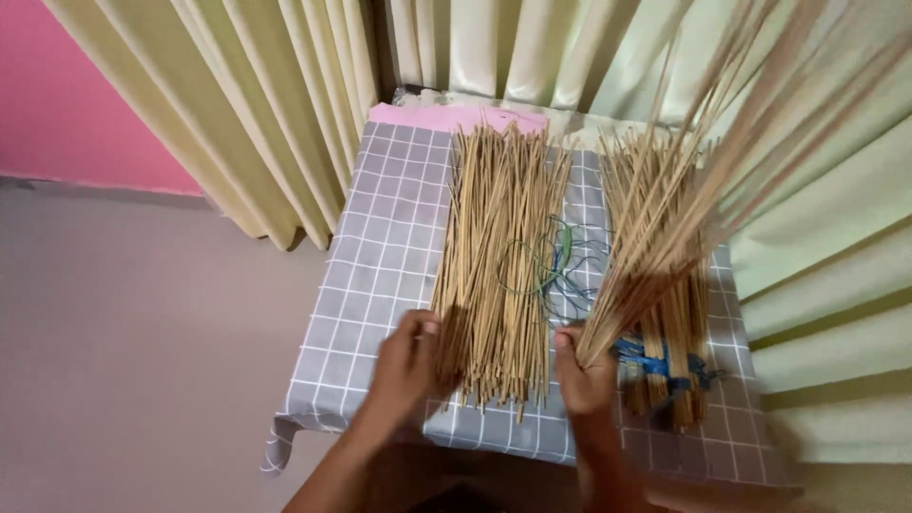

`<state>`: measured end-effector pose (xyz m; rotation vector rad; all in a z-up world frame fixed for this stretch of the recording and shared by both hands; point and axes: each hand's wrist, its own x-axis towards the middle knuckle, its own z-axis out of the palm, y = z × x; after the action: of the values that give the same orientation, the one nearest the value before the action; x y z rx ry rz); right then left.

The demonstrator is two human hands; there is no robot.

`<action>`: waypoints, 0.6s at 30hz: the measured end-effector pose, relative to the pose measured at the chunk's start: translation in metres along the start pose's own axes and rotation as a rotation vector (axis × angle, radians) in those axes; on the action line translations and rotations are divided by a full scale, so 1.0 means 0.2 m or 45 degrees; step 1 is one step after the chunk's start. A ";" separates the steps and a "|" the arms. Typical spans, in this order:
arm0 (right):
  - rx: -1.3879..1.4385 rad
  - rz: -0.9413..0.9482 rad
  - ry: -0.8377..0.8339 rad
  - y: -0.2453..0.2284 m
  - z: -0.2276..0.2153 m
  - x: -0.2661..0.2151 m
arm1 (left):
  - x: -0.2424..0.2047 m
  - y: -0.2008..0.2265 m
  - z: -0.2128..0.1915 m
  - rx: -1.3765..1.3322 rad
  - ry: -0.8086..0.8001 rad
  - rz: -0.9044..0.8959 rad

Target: Assembling broom bundles by grouping wooden sticks and tying them together with string.

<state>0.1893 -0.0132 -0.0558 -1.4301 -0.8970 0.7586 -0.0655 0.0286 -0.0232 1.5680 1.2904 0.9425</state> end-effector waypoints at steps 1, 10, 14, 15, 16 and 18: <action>-0.008 0.002 0.003 -0.04 0.02 -0.03 | -0.03 0.06 0.07 -0.007 -0.004 -0.003; 0.409 0.099 -0.078 -0.02 0.06 -0.02 | -0.15 0.22 0.30 -0.129 -0.327 0.358; 0.285 -0.346 -0.374 -0.11 -0.08 0.08 | -0.12 0.11 0.21 -0.013 -0.268 0.362; 0.207 -0.403 -0.361 -0.11 -0.12 0.11 | -0.11 0.08 0.18 -0.009 -0.207 0.288; 0.210 -0.401 -0.361 -0.14 -0.14 0.13 | -0.09 0.07 0.15 -0.006 -0.207 0.286; 0.512 -0.331 -0.223 -0.20 -0.18 0.17 | -0.06 0.03 0.08 0.044 -0.097 0.112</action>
<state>0.2336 -0.0012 -0.0126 -0.8851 -0.9773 0.8200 -0.0507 0.0143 -0.0222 1.6824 1.1991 0.9103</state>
